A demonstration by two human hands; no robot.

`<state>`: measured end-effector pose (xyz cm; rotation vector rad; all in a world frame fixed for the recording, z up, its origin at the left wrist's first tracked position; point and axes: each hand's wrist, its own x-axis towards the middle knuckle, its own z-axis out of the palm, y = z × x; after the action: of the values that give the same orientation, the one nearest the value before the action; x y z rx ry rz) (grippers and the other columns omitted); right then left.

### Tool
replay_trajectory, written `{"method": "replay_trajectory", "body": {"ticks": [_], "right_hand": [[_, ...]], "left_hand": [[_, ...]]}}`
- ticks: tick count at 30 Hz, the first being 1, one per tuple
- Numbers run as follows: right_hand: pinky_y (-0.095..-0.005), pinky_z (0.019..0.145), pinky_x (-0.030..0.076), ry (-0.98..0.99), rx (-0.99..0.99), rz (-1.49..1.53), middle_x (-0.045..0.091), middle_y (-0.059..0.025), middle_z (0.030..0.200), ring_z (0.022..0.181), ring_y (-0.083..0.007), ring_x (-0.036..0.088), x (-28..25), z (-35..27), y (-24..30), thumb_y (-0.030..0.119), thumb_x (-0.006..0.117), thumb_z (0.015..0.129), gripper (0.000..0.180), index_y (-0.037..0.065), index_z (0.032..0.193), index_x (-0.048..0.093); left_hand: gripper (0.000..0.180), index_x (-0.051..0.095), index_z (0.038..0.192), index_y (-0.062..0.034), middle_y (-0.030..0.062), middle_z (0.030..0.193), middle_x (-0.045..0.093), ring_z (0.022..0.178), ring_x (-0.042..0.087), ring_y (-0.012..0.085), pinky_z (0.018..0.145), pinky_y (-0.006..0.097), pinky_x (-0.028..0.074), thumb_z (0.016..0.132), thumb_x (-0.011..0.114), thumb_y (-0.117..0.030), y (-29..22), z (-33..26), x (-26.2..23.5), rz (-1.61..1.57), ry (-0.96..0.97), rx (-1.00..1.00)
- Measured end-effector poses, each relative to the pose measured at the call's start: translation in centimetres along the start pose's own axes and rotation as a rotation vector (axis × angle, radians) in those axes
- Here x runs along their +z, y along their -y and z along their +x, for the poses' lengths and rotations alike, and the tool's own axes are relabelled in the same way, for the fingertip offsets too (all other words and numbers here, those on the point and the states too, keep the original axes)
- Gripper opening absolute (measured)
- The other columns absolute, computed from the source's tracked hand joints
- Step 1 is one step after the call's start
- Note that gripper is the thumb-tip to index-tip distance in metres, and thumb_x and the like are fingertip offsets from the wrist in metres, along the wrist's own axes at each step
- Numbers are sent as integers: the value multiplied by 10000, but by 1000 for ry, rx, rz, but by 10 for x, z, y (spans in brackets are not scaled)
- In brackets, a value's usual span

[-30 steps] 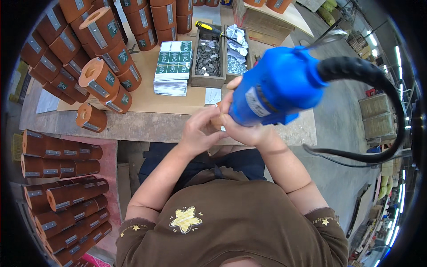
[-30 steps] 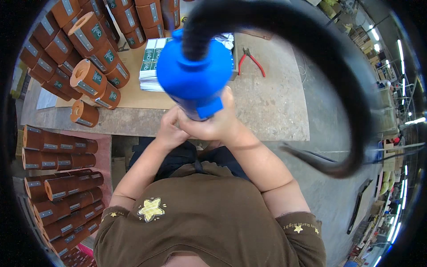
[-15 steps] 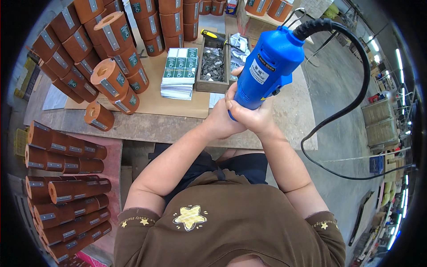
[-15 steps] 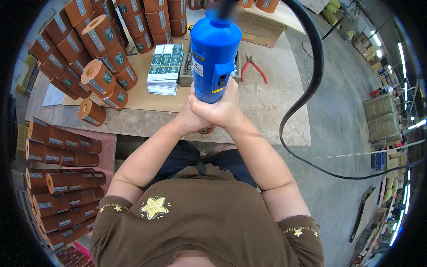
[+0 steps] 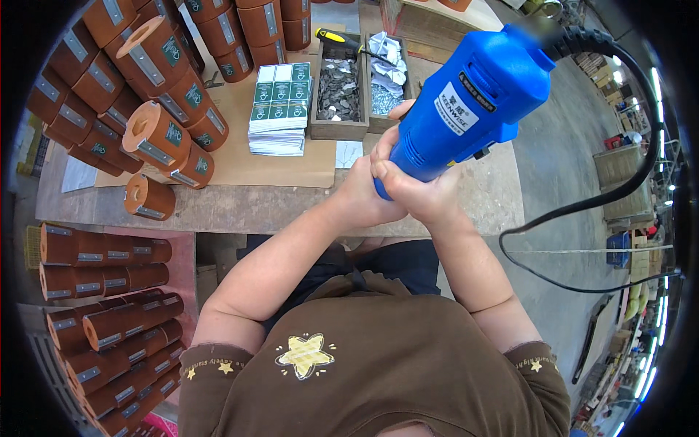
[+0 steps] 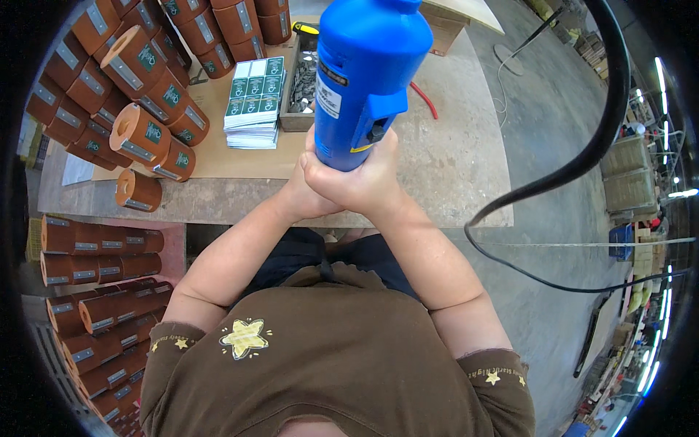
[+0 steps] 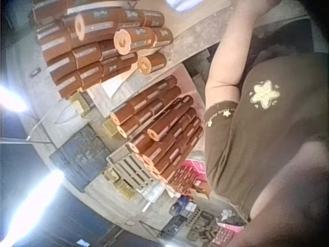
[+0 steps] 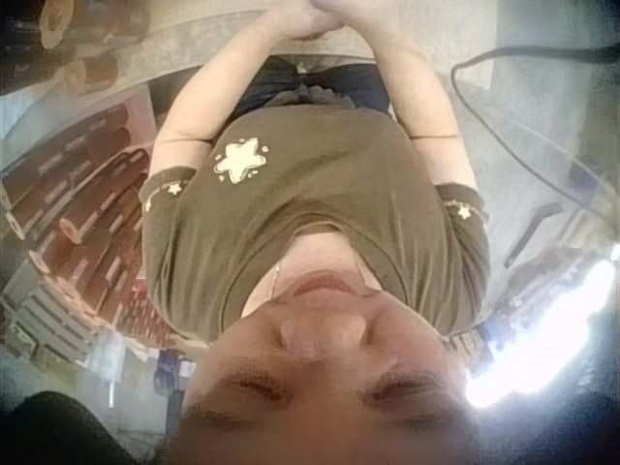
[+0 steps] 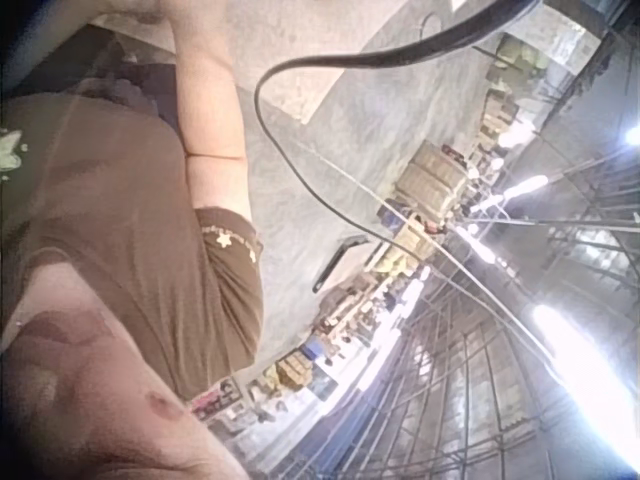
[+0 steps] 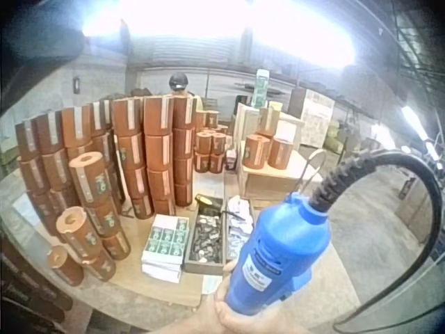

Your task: The recorder is attaching metal plates to cylindrical wooden blocks using a power screwdriver and screws at an industrial workbench.

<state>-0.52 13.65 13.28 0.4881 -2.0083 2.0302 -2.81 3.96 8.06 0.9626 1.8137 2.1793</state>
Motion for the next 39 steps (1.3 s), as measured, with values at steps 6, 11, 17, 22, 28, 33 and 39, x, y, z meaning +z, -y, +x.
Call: {"method": "replay_trajectory", "body": {"ticks": [6,11,17,22,28,33,39], "right_hand": [[-239,647,439,-23,4,-47,545,-42,735,672,-99,541,3,0,1,-28,608,639,533,9,1110,361],[-239,635,440,-37,-47,-83,544,-34,745,681,-96,542,3,1,3,-25,614,631,508,-6,1092,401],[-258,686,472,-83,-130,-97,600,-55,827,747,-105,571,9,5,7,68,639,604,451,-1,1029,504],[-263,681,465,-128,-32,-19,591,-40,806,720,-104,558,9,6,7,68,639,609,400,18,987,518],[-274,656,469,-240,-74,175,575,-42,769,682,-121,569,-6,-2,5,17,637,618,438,17,1030,491],[-306,590,475,-362,-224,338,541,-99,697,595,-188,562,-30,-9,54,29,569,685,465,-12,1111,384],[-376,623,454,-429,-280,505,506,-80,708,640,-199,524,-59,-20,63,79,541,682,473,6,1123,387]], "left_hand": [[729,348,1217,-21,114,987,597,884,585,156,758,304,469,609,723,-165,3,-2,-7,40,49,10],[747,336,1220,-12,115,1032,573,943,562,170,802,305,449,613,734,-185,-9,2,-3,-91,41,-6],[754,324,1236,-29,102,1044,552,965,542,175,828,309,435,617,729,-178,8,3,-1,51,-31,17],[757,317,1241,-34,95,1049,544,954,542,178,832,310,434,620,727,-172,8,1,-5,65,21,39],[671,371,1223,-33,113,1125,501,1046,483,173,890,303,393,658,711,-159,-15,-10,-13,94,65,-110],[612,456,1170,-18,105,1103,545,1040,501,168,916,308,380,670,739,-228,-39,-22,-36,171,139,-173],[184,627,811,1,53,837,629,775,571,112,713,256,457,686,711,-104,-48,-31,-6,307,94,-247]]}}
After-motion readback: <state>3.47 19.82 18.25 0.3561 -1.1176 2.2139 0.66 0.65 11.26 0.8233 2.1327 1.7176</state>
